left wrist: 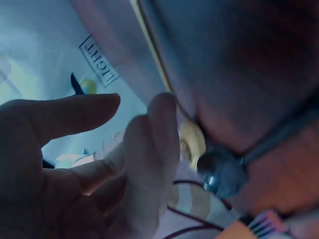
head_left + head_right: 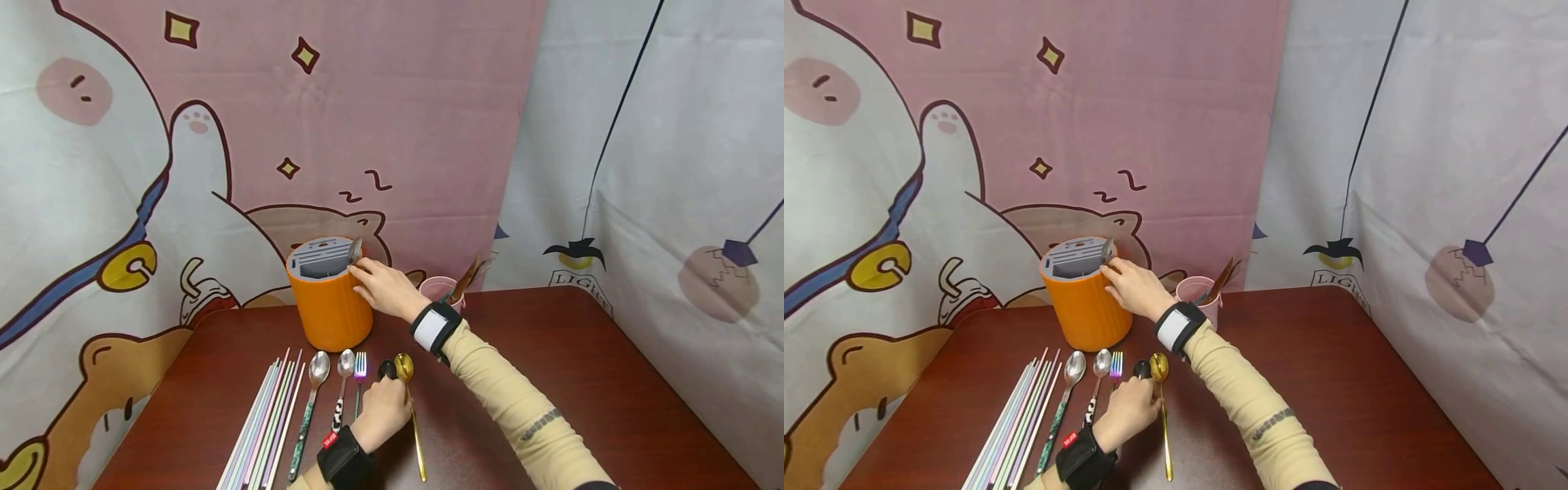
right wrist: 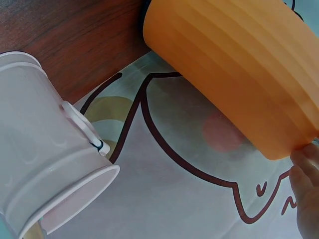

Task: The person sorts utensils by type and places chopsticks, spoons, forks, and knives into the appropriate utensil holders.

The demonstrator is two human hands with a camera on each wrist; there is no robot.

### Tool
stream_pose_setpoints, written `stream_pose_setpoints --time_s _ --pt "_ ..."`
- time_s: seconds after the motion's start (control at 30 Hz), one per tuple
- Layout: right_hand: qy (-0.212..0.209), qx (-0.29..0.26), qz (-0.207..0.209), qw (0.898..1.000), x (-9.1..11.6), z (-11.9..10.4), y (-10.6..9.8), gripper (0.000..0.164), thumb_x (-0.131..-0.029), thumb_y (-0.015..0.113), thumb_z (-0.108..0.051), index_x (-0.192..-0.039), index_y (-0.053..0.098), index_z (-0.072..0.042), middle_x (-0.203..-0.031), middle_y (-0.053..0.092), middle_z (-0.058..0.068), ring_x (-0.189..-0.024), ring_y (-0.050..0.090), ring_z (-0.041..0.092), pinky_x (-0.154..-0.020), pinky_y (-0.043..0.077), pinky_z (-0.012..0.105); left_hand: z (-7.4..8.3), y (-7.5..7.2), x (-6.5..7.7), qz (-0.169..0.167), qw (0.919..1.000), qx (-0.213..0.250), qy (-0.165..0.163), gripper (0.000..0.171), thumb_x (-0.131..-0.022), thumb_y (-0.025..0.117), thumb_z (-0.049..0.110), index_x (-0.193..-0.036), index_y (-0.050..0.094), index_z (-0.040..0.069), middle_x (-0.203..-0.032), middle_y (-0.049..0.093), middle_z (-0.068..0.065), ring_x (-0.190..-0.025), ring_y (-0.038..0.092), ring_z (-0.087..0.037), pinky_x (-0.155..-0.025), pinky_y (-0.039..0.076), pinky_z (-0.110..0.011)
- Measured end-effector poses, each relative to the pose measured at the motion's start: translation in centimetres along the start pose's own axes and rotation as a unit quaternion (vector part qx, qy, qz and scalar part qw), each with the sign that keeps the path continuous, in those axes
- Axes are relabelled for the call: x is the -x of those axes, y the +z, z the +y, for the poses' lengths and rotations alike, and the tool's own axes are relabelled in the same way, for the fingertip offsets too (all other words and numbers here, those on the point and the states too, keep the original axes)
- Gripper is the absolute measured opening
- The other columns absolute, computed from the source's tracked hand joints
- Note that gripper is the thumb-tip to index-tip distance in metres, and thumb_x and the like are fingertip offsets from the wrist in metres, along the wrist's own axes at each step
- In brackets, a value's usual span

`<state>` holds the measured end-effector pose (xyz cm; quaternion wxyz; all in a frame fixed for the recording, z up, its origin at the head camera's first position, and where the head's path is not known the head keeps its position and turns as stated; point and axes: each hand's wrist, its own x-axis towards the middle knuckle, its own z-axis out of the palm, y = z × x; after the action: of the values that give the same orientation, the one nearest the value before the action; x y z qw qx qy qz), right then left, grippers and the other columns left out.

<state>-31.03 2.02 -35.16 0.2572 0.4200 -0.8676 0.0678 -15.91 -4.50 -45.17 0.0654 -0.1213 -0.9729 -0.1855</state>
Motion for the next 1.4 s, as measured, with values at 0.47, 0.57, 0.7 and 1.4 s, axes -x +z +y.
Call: stream_pose_setpoints --time_s 0.47,0.57,0.7,1.4 --pt "0.010 0.001 -0.016 1.000 0.0 -0.1 -0.2 0.045 -0.095 0.056 -0.032 -0.135 0.053 -0.012 -0.129 0.055 0.007 -0.114 0.058 0.019 -0.092 0.051 0.030 0.8 2.8 -1.2 -0.027 0.9937 -0.079 -0.074 0.029 -0.076 0.072 0.026 -0.060 0.063 0.004 -0.067 0.066 -0.012 -0.059 0.064 -0.030 -0.048 0.048 -0.042" --pt "0.010 -0.001 -0.014 1.000 0.0 -0.1 -0.2 0.045 -0.095 0.056 -0.033 -0.135 0.053 -0.013 -0.129 0.056 0.007 -0.113 0.058 0.019 -0.091 0.052 0.030 0.8 2.7 -1.3 -0.034 0.9956 -0.054 -0.068 0.024 -0.074 0.071 0.020 -0.058 0.062 0.004 -0.065 0.065 -0.013 -0.058 0.063 -0.031 -0.047 0.048 -0.043" --pt "0.007 0.002 -0.011 1.000 0.0 -0.1 -0.1 0.045 -0.095 0.056 -0.034 -0.135 0.053 -0.013 -0.128 0.056 0.007 -0.112 0.058 0.018 -0.090 0.052 0.029 0.6 2.4 -1.3 -0.043 0.9973 -0.016 -0.058 0.023 -0.072 0.070 0.015 -0.056 0.059 0.005 -0.064 0.064 -0.014 -0.058 0.063 -0.030 -0.047 0.048 -0.042" --pt "0.006 0.001 -0.018 1.000 0.0 -0.1 -0.1 0.046 -0.095 0.057 -0.031 -0.136 0.052 -0.011 -0.128 0.055 0.008 -0.114 0.058 0.020 -0.091 0.052 0.030 -0.3 -0.2 -0.9 -0.107 0.9806 0.155 -0.054 0.028 -0.078 0.065 0.001 -0.052 0.057 0.004 -0.043 0.052 -0.003 -0.035 0.055 -0.013 -0.037 0.044 -0.024"
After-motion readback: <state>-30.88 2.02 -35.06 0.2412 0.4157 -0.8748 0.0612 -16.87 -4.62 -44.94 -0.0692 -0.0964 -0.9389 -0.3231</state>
